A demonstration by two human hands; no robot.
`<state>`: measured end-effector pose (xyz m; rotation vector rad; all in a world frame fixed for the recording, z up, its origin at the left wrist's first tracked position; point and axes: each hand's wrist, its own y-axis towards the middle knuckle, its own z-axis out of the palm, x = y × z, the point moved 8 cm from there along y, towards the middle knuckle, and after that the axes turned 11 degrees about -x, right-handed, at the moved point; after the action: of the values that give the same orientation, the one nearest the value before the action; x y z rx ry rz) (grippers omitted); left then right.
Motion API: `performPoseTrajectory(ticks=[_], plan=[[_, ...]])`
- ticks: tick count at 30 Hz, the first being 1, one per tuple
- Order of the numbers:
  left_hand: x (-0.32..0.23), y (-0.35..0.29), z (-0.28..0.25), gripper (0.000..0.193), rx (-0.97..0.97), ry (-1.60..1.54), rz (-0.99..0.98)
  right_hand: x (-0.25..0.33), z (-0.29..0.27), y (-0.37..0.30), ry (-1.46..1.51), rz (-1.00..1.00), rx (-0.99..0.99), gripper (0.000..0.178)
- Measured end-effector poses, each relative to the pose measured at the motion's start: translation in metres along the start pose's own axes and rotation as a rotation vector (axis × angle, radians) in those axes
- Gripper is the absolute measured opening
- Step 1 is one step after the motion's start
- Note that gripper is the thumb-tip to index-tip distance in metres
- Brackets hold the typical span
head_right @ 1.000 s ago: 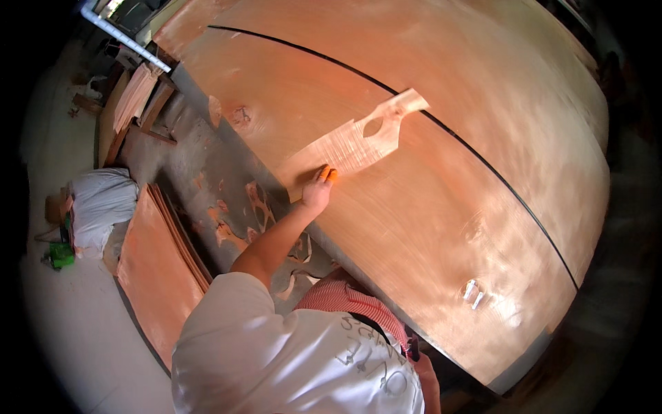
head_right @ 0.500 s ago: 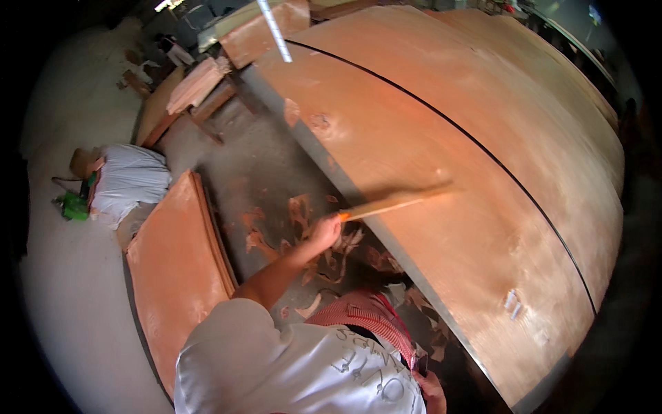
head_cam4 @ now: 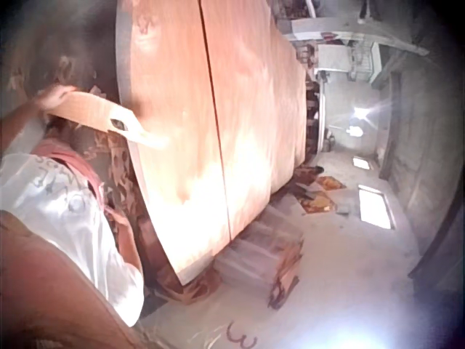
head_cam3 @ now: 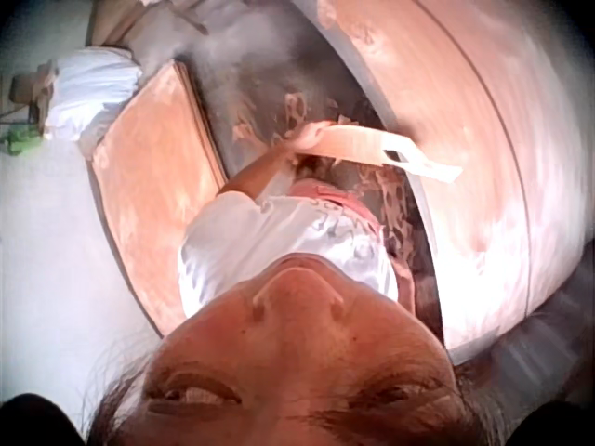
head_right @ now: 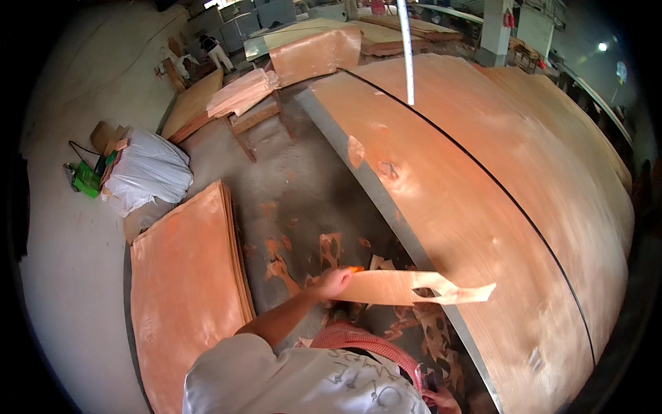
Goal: The person repairs wood veneer sheets by using a knife to cut out damaged or knotted sections, applying small patches of veneer into the cutouts, and securing them with tape before stacking the sheets.
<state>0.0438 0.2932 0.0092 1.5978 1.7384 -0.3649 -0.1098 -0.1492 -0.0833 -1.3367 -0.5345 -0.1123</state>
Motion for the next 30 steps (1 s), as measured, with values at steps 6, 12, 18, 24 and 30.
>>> performPoseTrajectory(ticks=[6, 12, 18, 24, 30], plan=[[0.094, 0.042, -0.062, 0.017, -0.033, -0.064, 0.040, 0.074, 0.101, 0.047, -0.217, 0.009, 0.040, 0.026], [0.166, 0.077, -0.119, 0.018, -0.080, -0.084, -0.102, 0.116, 0.142, 0.105, -0.453, 0.013, -0.030, 0.034], [0.204, 0.095, -0.151, 0.011, -0.177, -0.013, -0.174, 0.190, 0.182, 0.112, -0.782, 0.008, -0.149, 0.029], [0.258, 0.132, -0.145, 0.018, -0.116, 0.132, -0.193, 0.233, 0.184, 0.162, -0.396, 0.003, -0.089, 0.020], [0.282, 0.215, -0.183, 0.021, -0.182, 0.219, -0.095, 0.300, 0.188, 0.210, -0.441, -0.017, 0.101, 0.017]])
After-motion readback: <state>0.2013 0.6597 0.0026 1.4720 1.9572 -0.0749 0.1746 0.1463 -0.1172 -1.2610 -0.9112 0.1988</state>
